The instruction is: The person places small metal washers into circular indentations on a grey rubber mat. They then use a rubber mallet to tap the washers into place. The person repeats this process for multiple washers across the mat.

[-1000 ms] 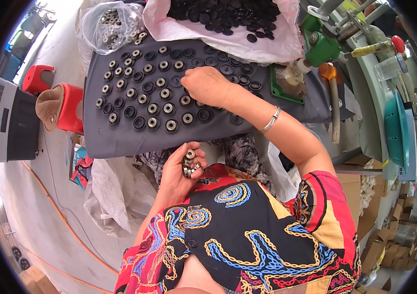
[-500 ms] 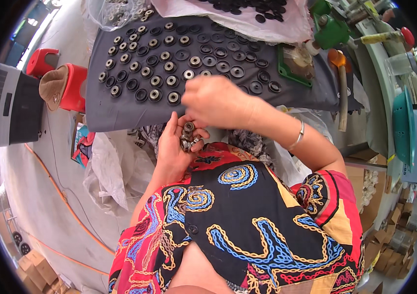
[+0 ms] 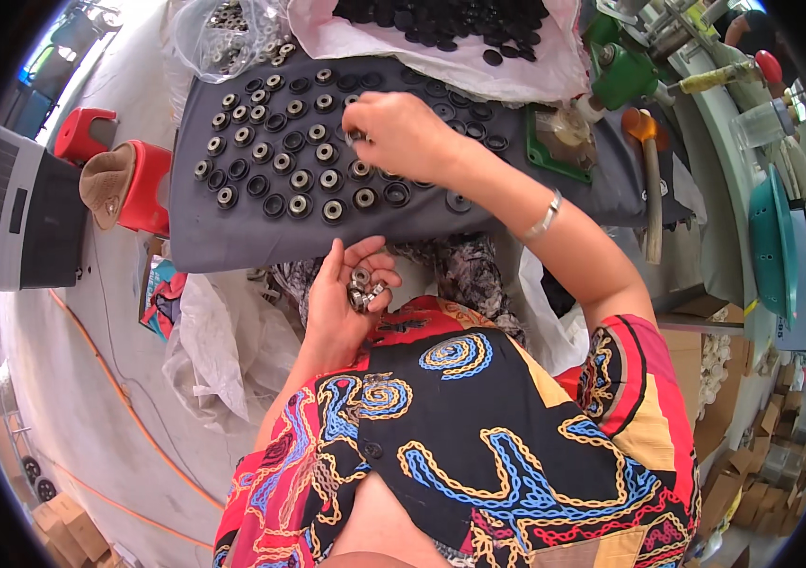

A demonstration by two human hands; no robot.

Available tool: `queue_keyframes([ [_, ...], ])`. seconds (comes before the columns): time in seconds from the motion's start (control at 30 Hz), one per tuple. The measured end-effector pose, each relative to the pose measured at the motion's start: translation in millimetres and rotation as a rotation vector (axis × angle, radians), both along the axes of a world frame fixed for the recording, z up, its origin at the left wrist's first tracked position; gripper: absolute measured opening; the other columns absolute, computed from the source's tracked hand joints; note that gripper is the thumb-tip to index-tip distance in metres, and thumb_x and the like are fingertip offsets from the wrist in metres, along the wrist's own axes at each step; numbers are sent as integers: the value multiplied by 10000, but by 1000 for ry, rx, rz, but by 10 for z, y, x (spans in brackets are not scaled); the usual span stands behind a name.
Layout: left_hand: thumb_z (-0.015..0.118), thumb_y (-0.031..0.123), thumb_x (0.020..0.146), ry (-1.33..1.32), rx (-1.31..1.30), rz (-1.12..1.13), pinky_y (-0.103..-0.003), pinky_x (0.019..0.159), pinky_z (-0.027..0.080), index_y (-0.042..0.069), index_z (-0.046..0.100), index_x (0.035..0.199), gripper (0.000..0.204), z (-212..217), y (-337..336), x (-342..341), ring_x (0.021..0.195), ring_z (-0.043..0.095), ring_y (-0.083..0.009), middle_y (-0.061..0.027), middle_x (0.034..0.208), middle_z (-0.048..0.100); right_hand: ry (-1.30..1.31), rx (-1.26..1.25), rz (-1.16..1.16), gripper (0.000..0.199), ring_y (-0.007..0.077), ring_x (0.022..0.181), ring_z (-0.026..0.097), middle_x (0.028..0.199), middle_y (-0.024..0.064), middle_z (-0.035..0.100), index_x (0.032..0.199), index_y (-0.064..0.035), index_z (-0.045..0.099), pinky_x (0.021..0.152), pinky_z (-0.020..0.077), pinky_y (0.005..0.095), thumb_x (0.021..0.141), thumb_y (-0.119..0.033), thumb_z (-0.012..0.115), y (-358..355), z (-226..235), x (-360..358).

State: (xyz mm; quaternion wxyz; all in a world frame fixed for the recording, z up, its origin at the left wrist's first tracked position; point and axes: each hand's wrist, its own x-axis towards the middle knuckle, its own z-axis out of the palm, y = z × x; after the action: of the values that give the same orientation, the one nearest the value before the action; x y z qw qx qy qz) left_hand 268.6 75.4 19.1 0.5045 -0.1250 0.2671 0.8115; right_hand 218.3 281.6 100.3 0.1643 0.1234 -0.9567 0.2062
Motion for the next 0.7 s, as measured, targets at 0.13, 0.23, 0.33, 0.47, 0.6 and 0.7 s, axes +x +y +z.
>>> queue_keyframes([
  [0.13, 326, 402, 1008, -15, 14, 30, -261, 440, 358, -11, 543, 1103, 475, -21, -63, -16, 711, 617, -247, -152, 856, 612, -196, 124, -93, 201, 314, 813, 626, 897, 141, 622, 936, 1, 628, 731, 504, 384, 744, -58, 621, 14, -117, -359],
  [0.23, 339, 392, 1006, -26, 30, 37, -265, 437, 367, -14, 544, 1105, 465, -42, -98, -37, 714, 617, -251, -147, 852, 614, -238, 199, -95, 204, 330, 823, 622, 932, 145, 629, 940, -2, 634, 769, 494, 409, 747, -64, 619, 50, -250, -473],
  [0.33, 369, 378, 998, -53, -6, 32, -265, 434, 375, -21, 540, 1117, 450, -40, -142, -64, 720, 615, -255, -139, 852, 617, -278, 288, -102, 180, 338, 848, 627, 910, 149, 640, 884, -42, 664, 758, 502, 424, 738, -126, 600, 44, -352, -543],
  [0.47, 408, 380, 982, -137, 26, 59, -247, 384, 363, -12, 550, 1117, 439, -16, -180, 37, 694, 586, -238, -113, 831, 578, -349, 422, -75, 151, 349, 789, 651, 783, 159, 655, 775, -82, 689, 677, 522, 443, 678, -146, 592, -127, -157, -535],
  [0.6, 416, 400, 976, -82, 45, 53, -244, 354, 362, 11, 590, 1067, 437, -77, -1, -44, 678, 566, -249, -125, 831, 586, -193, 365, -93, 122, 360, 699, 656, 716, 188, 654, 700, -52, 686, 633, 525, 457, 655, -134, 607, 74, -352, -588],
  [0.7, 423, 401, 973, -62, -4, 11, -242, 354, 359, 13, 596, 1052, 432, -88, 91, -97, 683, 568, -247, -124, 848, 598, -134, 391, -81, 116, 333, 701, 664, 720, 162, 668, 691, -62, 694, 611, 532, 428, 675, -129, 600, 122, -405, -573],
])
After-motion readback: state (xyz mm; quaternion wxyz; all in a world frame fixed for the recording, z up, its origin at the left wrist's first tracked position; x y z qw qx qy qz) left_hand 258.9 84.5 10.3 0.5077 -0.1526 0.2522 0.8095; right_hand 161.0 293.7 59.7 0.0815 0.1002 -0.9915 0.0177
